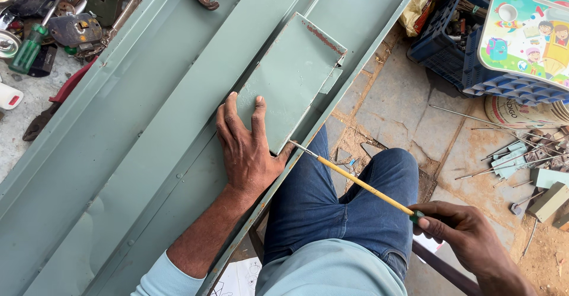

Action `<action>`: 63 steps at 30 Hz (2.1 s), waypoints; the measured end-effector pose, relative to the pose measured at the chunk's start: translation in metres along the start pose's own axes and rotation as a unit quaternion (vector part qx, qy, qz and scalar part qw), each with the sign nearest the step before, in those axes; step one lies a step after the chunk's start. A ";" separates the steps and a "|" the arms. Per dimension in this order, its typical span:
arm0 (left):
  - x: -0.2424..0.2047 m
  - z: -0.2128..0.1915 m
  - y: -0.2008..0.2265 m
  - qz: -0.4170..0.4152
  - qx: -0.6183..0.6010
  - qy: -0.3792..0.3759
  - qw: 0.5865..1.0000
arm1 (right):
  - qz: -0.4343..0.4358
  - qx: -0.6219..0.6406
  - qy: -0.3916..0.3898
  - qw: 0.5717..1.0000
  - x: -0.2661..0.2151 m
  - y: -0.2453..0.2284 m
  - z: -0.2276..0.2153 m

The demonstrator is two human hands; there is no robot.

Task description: The person uses a screwdriver to remove screws from a metal frame, detaches a small metal cover, and then reattaches it. The person also uses a hammer to tap the cover into place.

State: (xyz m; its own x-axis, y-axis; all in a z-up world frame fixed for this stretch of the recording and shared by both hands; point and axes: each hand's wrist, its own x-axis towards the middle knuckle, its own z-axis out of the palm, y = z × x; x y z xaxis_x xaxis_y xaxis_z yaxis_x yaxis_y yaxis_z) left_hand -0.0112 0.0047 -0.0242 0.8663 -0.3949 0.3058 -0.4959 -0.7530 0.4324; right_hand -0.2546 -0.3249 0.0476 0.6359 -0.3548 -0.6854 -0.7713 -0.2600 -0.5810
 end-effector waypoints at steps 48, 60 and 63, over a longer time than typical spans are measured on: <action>0.000 -0.005 0.002 0.010 -0.006 0.016 1.000 | -0.334 -0.208 0.136 0.909 -0.024 -0.031 0.032; -0.001 -0.008 0.015 -0.030 -0.015 -0.001 0.999 | -0.035 -0.058 -0.025 0.997 -0.030 -0.043 0.018; -0.001 -0.007 0.015 -0.027 -0.018 0.002 0.999 | -0.112 -0.086 -0.023 0.990 -0.019 -0.029 0.013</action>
State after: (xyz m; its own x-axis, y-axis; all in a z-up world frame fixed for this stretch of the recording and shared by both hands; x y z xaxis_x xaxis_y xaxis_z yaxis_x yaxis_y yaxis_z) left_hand -0.0202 -0.0021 -0.0124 0.8921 -0.3517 0.2838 -0.4495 -0.7545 0.4781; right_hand -0.2440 -0.2989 0.0716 0.7891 -0.2298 -0.5697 -0.6014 -0.4782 -0.6401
